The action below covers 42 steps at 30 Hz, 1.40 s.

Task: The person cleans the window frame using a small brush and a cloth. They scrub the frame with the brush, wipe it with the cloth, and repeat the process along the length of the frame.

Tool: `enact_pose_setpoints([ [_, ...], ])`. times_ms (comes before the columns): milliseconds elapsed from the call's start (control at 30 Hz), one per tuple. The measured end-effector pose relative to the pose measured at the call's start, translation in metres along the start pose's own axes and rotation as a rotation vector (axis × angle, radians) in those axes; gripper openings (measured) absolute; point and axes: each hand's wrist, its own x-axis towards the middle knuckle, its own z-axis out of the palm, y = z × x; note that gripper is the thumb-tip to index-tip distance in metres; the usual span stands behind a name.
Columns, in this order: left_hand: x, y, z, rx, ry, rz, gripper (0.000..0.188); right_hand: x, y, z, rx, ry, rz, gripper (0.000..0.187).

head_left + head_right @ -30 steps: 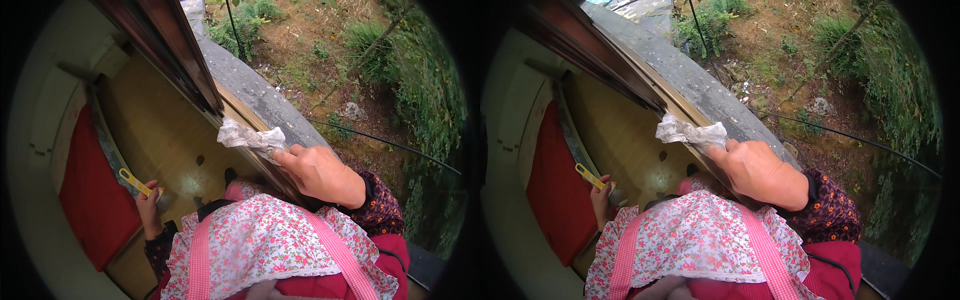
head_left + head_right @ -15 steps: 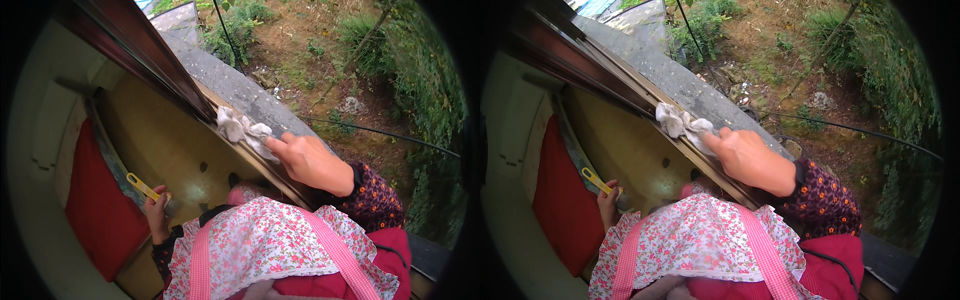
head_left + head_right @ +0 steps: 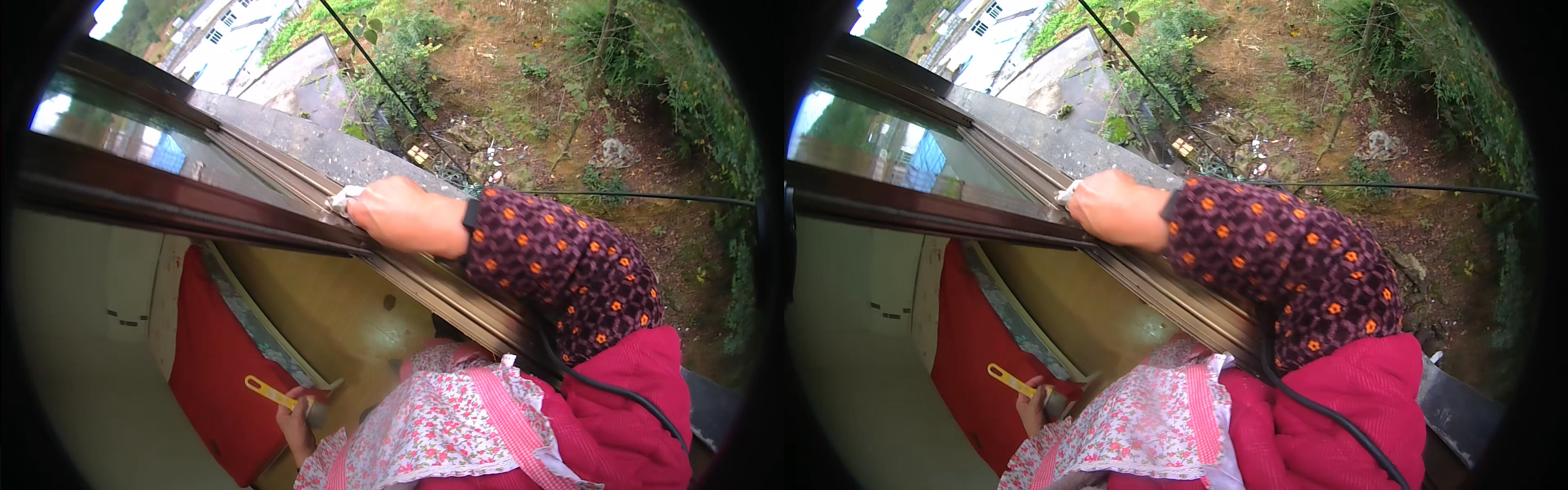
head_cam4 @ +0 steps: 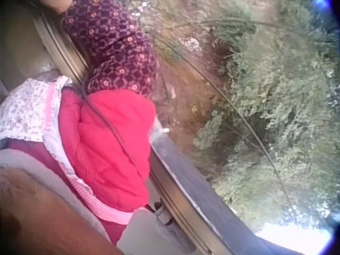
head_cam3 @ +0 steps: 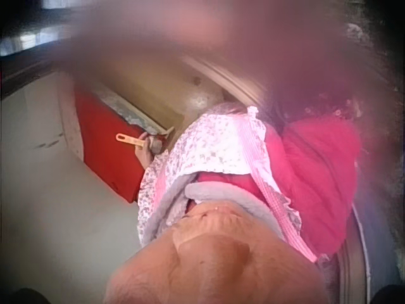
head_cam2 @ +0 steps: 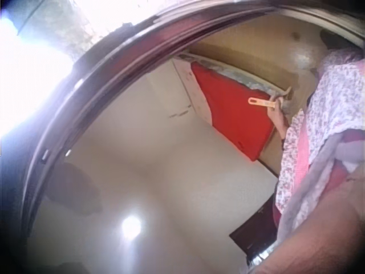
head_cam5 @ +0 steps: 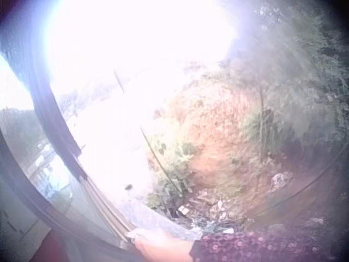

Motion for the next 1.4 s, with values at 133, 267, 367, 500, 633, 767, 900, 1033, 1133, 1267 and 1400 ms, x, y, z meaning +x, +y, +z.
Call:
enact_pose_setpoints([
  [133,-0.018,0.012,-0.022,-0.012,0.045,0.044,0.024,0.056,0.023,0.009,0.047,0.073,0.017,0.013],
  [267,-0.025,0.011,-0.031,-0.035,0.107,0.050,0.023,0.119,0.035,0.022,0.106,0.064,0.180,0.013],
  [367,-0.027,0.005,-0.032,-0.029,0.121,0.014,0.023,0.121,0.034,0.032,0.134,0.209,0.133,0.017],
  [500,-0.020,0.002,-0.026,-0.025,0.100,-0.025,0.023,0.045,0.024,0.016,0.153,0.547,-0.136,0.021],
  [633,-0.007,0.006,-0.013,-0.035,0.041,-0.047,0.023,-0.026,0.011,-0.021,0.255,0.210,-0.158,0.014],
  [767,0.002,0.014,0.001,-0.028,0.024,-0.051,0.023,-0.012,0.009,-0.029,0.181,0.052,-0.091,0.016],
  [900,0.003,0.018,0.010,0.010,0.012,-0.041,0.022,0.061,0.024,-0.004,0.100,0.192,-0.069,0.014],
  [1033,0.002,0.016,0.011,-0.017,0.007,-0.041,0.022,0.114,0.045,0.010,0.097,0.103,0.033,0.018],
  [1133,0.004,0.012,0.009,-0.003,0.007,-0.041,0.022,0.108,0.059,0.003,0.163,0.054,0.054,0.027],
  [1267,0.011,0.004,0.008,-0.009,-0.041,-0.051,0.022,0.055,0.067,-0.018,0.363,0.058,-0.022,0.030],
  [1400,0.021,0.003,0.014,-0.045,-0.102,0.003,0.023,0.002,0.067,-0.042,0.469,-0.063,-0.044,0.029],
])
